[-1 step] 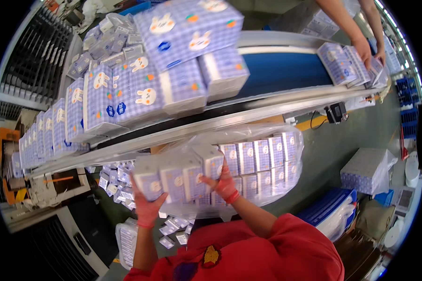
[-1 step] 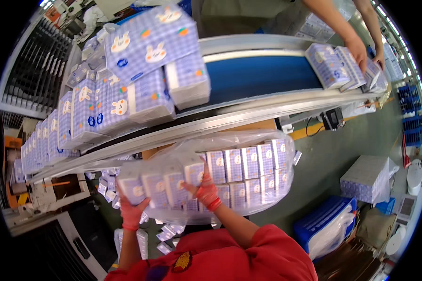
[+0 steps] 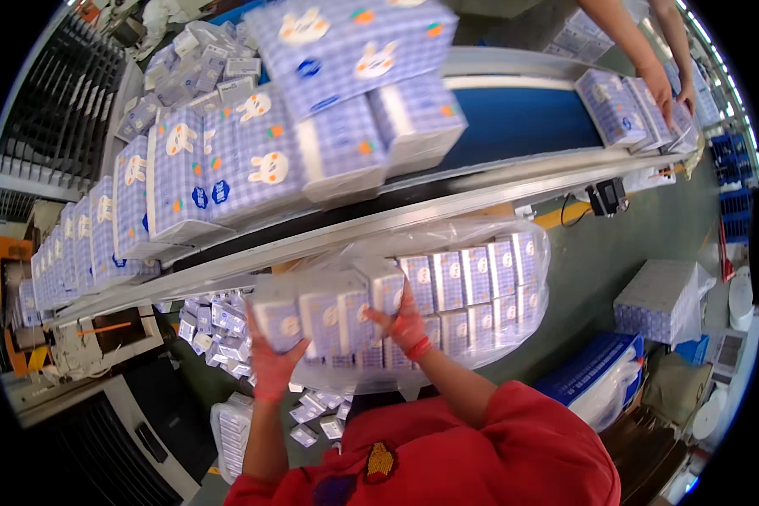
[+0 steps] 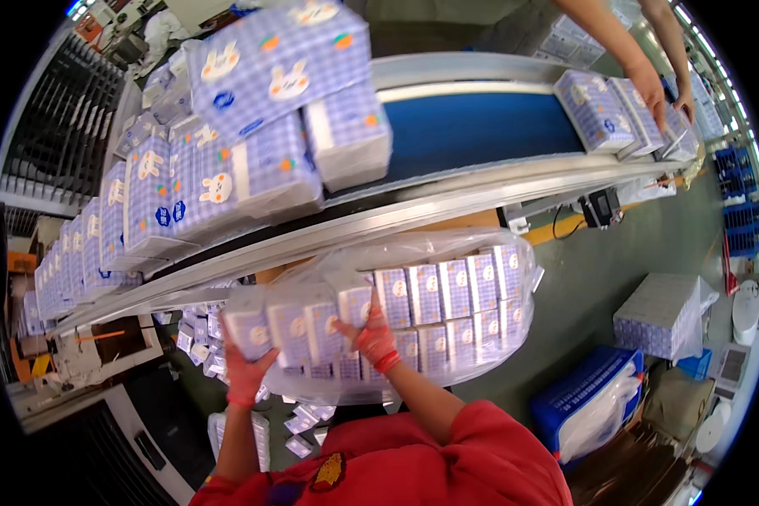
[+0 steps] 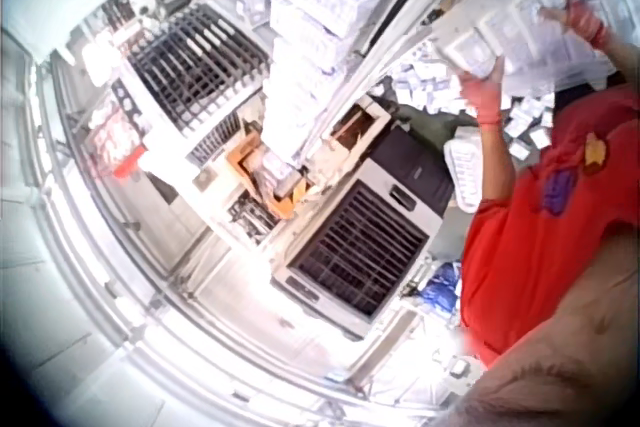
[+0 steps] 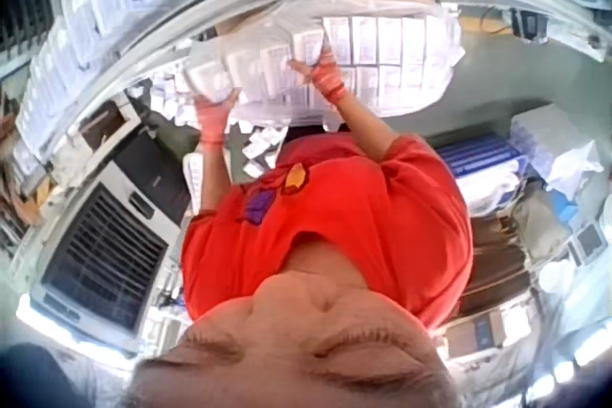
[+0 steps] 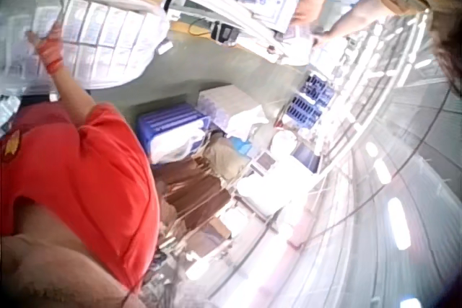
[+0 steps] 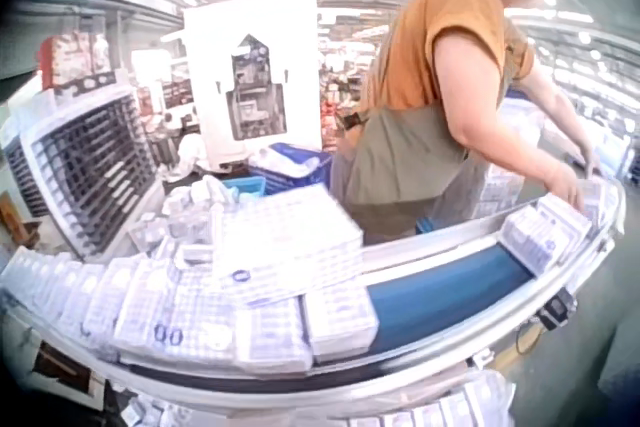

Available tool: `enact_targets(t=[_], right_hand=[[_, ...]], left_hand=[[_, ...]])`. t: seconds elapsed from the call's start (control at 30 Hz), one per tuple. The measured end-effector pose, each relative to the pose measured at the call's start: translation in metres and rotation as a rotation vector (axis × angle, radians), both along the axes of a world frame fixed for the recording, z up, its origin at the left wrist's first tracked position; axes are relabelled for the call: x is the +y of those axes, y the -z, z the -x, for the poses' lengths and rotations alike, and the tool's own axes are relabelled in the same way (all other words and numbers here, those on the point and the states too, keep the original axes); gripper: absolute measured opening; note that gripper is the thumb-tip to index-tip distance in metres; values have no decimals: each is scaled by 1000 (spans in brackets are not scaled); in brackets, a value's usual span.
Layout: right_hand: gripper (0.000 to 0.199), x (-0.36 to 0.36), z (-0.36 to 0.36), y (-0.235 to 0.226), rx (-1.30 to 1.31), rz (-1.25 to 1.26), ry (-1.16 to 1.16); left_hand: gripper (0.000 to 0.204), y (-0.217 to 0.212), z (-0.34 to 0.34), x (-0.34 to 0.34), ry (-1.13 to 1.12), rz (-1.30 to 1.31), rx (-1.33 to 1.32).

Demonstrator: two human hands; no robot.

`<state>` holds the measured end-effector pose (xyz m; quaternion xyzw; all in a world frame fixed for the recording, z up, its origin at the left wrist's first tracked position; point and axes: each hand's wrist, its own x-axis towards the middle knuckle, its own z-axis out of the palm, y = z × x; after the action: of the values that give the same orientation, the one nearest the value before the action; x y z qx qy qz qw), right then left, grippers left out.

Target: The person takes rectangular packages from a conveyor belt and stacks them into a large plastic bag, then collects fallen packages from the floor and places them into another bag.

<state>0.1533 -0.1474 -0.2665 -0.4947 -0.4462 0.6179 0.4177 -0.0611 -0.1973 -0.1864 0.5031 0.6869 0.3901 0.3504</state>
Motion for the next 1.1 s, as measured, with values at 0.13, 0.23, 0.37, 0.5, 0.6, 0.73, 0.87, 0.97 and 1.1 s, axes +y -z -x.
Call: enact_targets(t=[0.13, 0.23, 0.37, 0.5, 0.6, 0.73, 0.87, 0.97, 1.1], right_hand=[[88, 8, 13, 14, -179, 115, 54], [94, 18, 22, 15, -287, 119, 80], [99, 24, 38, 16, -312, 45, 32], [101, 29, 42, 30, -243, 9, 105], [94, 29, 49, 33, -382, -108, 116], [93, 40, 48, 57, -294, -6, 37], [99, 67, 56, 26, -588, 124, -39], [89, 68, 60, -33, -1106, 356, -374], [68, 68, 56, -28, -1376, 404, -669]], left_hand=[[96, 51, 9, 43, -61, 61, -151], [96, 80, 26, 48, -11, -26, -67], [98, 94, 48, 46, 11, -10, -126], [101, 86, 47, 54, -57, 81, 34], [100, 103, 44, 54, -5, 18, 5], [101, 120, 44, 49, -29, 65, -157], [102, 147, 53, 44, -120, 92, -87], [99, 153, 61, 43, -132, 84, -73], [97, 144, 62, 52, -107, 154, -164]])
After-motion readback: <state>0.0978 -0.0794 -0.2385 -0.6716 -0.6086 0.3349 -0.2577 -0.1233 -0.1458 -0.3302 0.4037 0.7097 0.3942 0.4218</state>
